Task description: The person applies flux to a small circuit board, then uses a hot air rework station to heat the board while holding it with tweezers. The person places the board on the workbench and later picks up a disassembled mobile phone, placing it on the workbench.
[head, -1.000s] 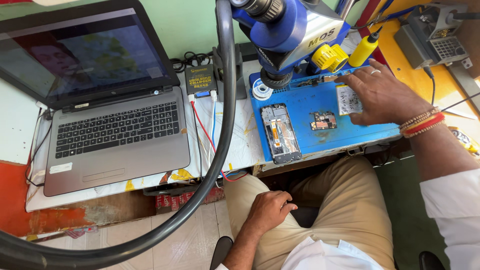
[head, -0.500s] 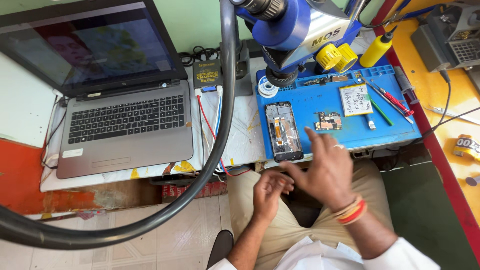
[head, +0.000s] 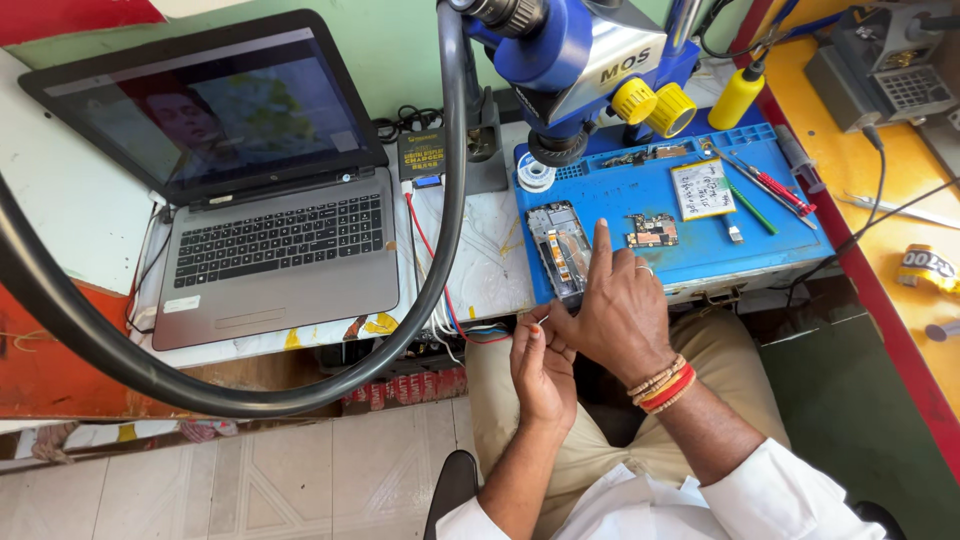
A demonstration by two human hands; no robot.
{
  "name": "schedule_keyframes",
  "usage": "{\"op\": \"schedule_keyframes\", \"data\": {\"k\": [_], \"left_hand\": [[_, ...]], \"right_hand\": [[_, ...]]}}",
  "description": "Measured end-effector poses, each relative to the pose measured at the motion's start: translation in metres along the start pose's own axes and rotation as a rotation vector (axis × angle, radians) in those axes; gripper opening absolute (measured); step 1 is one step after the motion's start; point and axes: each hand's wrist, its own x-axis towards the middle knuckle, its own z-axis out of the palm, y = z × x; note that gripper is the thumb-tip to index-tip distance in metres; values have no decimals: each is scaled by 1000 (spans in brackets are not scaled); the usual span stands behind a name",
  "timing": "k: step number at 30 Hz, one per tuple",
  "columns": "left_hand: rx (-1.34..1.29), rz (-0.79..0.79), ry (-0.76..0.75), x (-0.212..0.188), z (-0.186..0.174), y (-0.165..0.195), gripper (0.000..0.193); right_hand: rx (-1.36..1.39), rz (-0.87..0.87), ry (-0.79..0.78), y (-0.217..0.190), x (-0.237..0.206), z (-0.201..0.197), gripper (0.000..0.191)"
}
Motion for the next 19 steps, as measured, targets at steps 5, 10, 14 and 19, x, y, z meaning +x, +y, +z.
{"op": "schedule_keyframes", "data": {"k": [5,10,14,19], "left_hand": [[-54,-105,-39,0,6,3,55],[-73,-85,-202,0,4,9,49],[-118,-82,-254,1,7,13,53],[-315,-202,-199,16,1,-1,63]], "right_hand": [[157,56,-38,15,-2,-7,114],[465,76,-113,20,-26,-22,111],[434,-50,-18,14,-53,-30,115],[251,-184,71,4,-67,-27,113]]}}
